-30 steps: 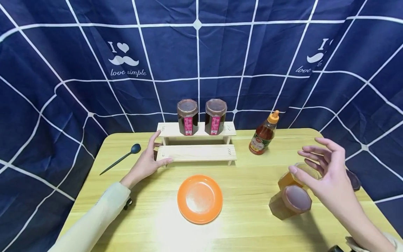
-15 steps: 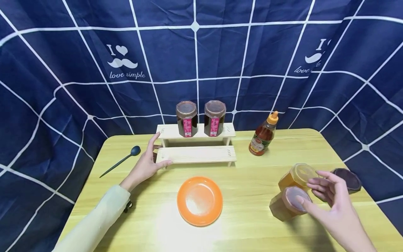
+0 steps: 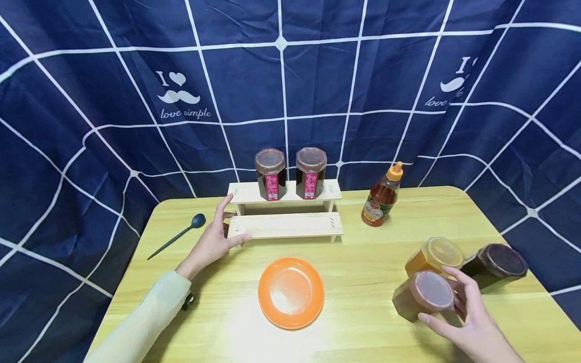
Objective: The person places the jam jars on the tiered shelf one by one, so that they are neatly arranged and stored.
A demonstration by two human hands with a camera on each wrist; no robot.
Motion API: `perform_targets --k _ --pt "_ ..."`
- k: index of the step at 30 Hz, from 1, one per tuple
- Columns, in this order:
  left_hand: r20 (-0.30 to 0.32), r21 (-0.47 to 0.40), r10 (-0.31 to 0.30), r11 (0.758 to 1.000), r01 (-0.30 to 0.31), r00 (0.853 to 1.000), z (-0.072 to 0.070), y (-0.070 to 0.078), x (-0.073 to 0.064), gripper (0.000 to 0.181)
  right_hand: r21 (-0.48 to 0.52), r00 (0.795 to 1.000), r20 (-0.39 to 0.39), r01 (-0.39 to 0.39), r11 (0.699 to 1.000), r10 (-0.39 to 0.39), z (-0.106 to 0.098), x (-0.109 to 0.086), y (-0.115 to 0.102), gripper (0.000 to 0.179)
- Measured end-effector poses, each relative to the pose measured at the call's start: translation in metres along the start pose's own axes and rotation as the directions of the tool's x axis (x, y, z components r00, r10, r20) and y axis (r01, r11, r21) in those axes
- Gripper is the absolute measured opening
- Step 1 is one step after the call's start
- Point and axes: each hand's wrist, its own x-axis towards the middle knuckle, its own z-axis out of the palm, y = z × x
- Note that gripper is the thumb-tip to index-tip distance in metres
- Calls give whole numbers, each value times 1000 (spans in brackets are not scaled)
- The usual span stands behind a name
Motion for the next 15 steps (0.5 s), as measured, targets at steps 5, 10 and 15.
perform_targets --k 5,10,15 --pt "2 1 13 1000 -13 1000 1 0 1 122 53 999 -35 14 999 -12 7 -2 6 110" --pt "3 2 27 1000 -27 1000 1 0 1 119 186 997 -68 53 981 -41 12 -3 6 110" --pt "-1 7 27 1000 -27 1000 0 -1 1 119 100 996 -76 57 993 -49 15 0 1 111"
